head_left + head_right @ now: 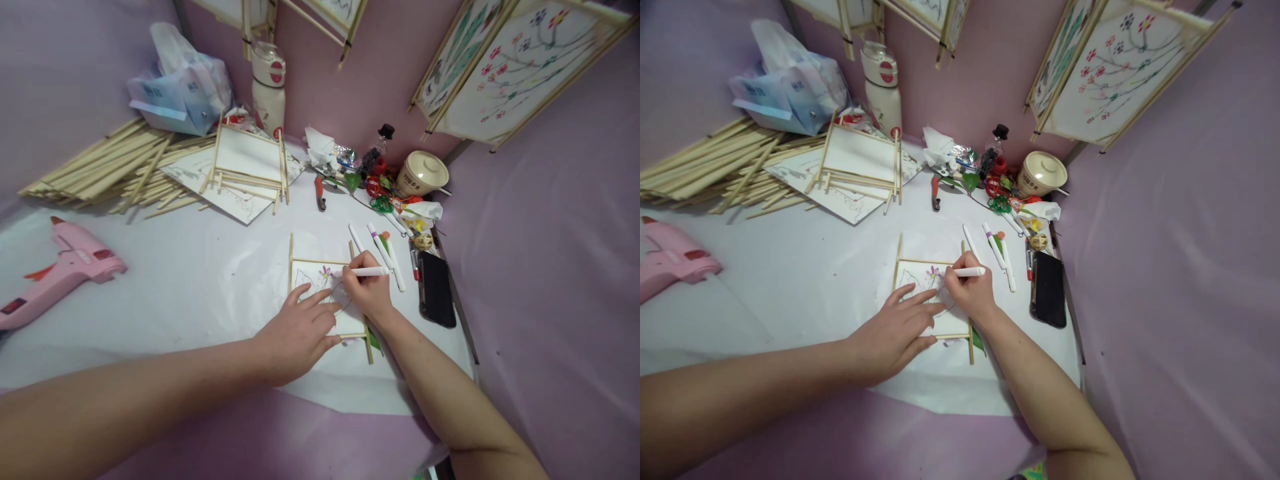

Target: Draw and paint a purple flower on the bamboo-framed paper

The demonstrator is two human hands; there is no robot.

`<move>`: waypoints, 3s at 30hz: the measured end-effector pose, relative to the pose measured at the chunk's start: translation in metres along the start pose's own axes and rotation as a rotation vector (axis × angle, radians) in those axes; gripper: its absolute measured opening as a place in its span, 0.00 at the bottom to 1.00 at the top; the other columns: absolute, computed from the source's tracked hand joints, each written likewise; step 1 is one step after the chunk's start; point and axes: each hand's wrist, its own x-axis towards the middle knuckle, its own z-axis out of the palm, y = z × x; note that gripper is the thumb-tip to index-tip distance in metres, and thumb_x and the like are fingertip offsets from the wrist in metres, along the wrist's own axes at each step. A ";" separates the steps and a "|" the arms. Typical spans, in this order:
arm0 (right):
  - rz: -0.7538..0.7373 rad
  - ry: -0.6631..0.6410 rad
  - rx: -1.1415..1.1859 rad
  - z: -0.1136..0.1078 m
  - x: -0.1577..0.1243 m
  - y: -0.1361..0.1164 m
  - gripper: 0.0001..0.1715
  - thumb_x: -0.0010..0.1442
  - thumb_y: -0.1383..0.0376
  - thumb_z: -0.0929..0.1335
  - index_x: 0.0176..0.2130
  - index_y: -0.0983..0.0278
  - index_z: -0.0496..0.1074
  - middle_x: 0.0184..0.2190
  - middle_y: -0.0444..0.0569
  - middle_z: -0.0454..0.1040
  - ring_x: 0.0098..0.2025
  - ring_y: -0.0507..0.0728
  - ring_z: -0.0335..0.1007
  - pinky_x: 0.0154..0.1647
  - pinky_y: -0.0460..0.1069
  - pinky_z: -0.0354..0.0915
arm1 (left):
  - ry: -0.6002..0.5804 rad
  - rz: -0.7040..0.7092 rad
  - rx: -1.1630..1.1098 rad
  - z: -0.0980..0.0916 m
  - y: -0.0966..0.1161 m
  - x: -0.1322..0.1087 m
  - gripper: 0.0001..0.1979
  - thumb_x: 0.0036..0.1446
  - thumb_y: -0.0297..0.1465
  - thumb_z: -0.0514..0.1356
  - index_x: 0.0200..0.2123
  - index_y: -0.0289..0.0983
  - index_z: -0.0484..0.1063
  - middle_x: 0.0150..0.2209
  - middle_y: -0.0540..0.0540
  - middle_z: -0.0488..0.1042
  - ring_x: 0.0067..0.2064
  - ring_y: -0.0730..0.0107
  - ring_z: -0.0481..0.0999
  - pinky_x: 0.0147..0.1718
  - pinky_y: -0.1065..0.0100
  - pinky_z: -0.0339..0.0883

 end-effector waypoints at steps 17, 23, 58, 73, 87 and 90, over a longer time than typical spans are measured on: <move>0.004 0.055 -0.020 0.000 0.001 0.000 0.11 0.53 0.68 0.67 0.24 0.60 0.60 0.17 0.37 0.59 0.21 0.49 0.55 0.23 0.46 0.54 | 0.007 0.006 -0.008 0.000 -0.001 0.000 0.16 0.68 0.37 0.47 0.40 0.36 0.72 0.57 0.42 0.72 0.66 0.51 0.59 0.64 0.44 0.42; -0.013 0.024 0.003 0.000 0.000 0.001 0.11 0.54 0.67 0.67 0.24 0.60 0.60 0.17 0.37 0.60 0.21 0.49 0.55 0.23 0.46 0.54 | 0.024 0.009 -0.002 0.003 -0.001 0.000 0.15 0.68 0.37 0.48 0.40 0.36 0.72 0.56 0.43 0.73 0.66 0.52 0.60 0.64 0.45 0.42; 0.016 0.075 -0.027 0.000 0.001 -0.001 0.11 0.52 0.69 0.66 0.24 0.60 0.60 0.17 0.36 0.59 0.20 0.49 0.54 0.22 0.46 0.53 | 0.027 0.008 -0.005 0.003 -0.002 -0.001 0.16 0.69 0.37 0.47 0.40 0.36 0.72 0.57 0.43 0.73 0.66 0.52 0.59 0.64 0.46 0.41; 0.037 0.074 -0.043 -0.001 0.002 -0.002 0.11 0.53 0.67 0.66 0.23 0.60 0.59 0.17 0.37 0.59 0.21 0.50 0.55 0.22 0.46 0.54 | 0.014 0.006 0.003 0.002 -0.002 0.000 0.15 0.68 0.37 0.48 0.41 0.37 0.72 0.56 0.43 0.73 0.66 0.54 0.60 0.64 0.46 0.42; 0.017 0.098 -0.037 -0.001 0.001 -0.001 0.11 0.53 0.68 0.67 0.24 0.60 0.60 0.18 0.37 0.59 0.21 0.50 0.54 0.23 0.46 0.54 | -0.007 0.002 -0.004 0.000 0.000 0.000 0.16 0.69 0.37 0.47 0.41 0.36 0.71 0.57 0.43 0.72 0.66 0.53 0.59 0.64 0.45 0.41; -0.012 0.159 -0.019 -0.002 0.000 0.000 0.11 0.53 0.68 0.67 0.24 0.60 0.60 0.18 0.37 0.58 0.21 0.50 0.54 0.23 0.47 0.53 | 0.003 0.001 -0.008 0.000 0.000 0.000 0.15 0.68 0.37 0.47 0.41 0.36 0.71 0.57 0.43 0.72 0.66 0.52 0.59 0.64 0.45 0.42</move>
